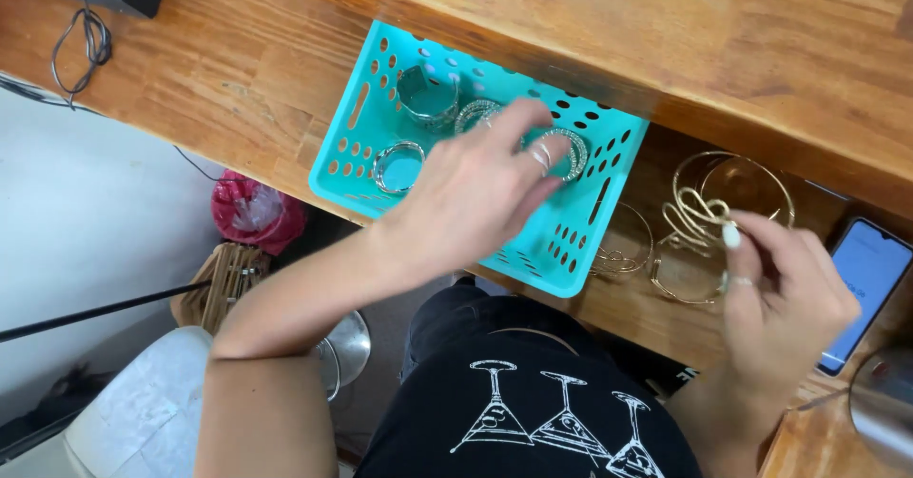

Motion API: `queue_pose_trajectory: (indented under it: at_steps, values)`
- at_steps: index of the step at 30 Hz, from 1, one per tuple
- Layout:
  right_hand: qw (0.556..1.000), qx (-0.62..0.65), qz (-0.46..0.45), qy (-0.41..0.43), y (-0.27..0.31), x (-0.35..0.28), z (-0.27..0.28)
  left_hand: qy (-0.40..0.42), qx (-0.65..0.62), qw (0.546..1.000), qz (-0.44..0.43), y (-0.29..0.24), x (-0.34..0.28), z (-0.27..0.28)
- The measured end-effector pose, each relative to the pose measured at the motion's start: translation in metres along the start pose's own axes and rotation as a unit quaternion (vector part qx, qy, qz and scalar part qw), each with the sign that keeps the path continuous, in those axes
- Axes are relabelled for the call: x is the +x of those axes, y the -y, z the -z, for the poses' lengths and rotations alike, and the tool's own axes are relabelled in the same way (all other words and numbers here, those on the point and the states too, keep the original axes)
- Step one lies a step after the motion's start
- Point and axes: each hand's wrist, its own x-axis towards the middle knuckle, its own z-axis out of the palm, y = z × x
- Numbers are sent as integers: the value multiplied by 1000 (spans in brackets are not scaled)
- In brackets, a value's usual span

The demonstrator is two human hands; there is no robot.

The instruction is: Sorting and organizing various bracelets and bangles in a blue plastic basket on a wooden counter.

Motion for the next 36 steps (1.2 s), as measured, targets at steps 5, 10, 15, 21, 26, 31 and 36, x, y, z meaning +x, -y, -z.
queue_pose_trajectory:
  at_steps: [5, 10, 15, 21, 26, 31, 36]
  values:
    - [998, 32, 29, 56, 56, -7, 17, -55, -105, 986, -114, -53, -20, -4]
    - [994, 55, 65, 62, 61, -1, 6, -57, -98, 981, -156, -54, -17, -13]
    - [992, 42, 114, -25, 24, -7, -7, -97, -133, 985, -49, -17, -19, 16]
    - [967, -86, 8, 239, -25, -30, -37, 105, -81, 988, 80, 36, -47, -13]
    - [939, -93, -79, 323, -27, -34, -69, 116, -178, 973, 91, 27, -30, -41]
    - [946, -102, -94, 292, -61, -60, -80, 182, -131, 969, 105, 20, -27, -87]
    - [984, -39, -81, 153, -39, -51, -32, 301, -48, 950, 60, 21, -35, -131]
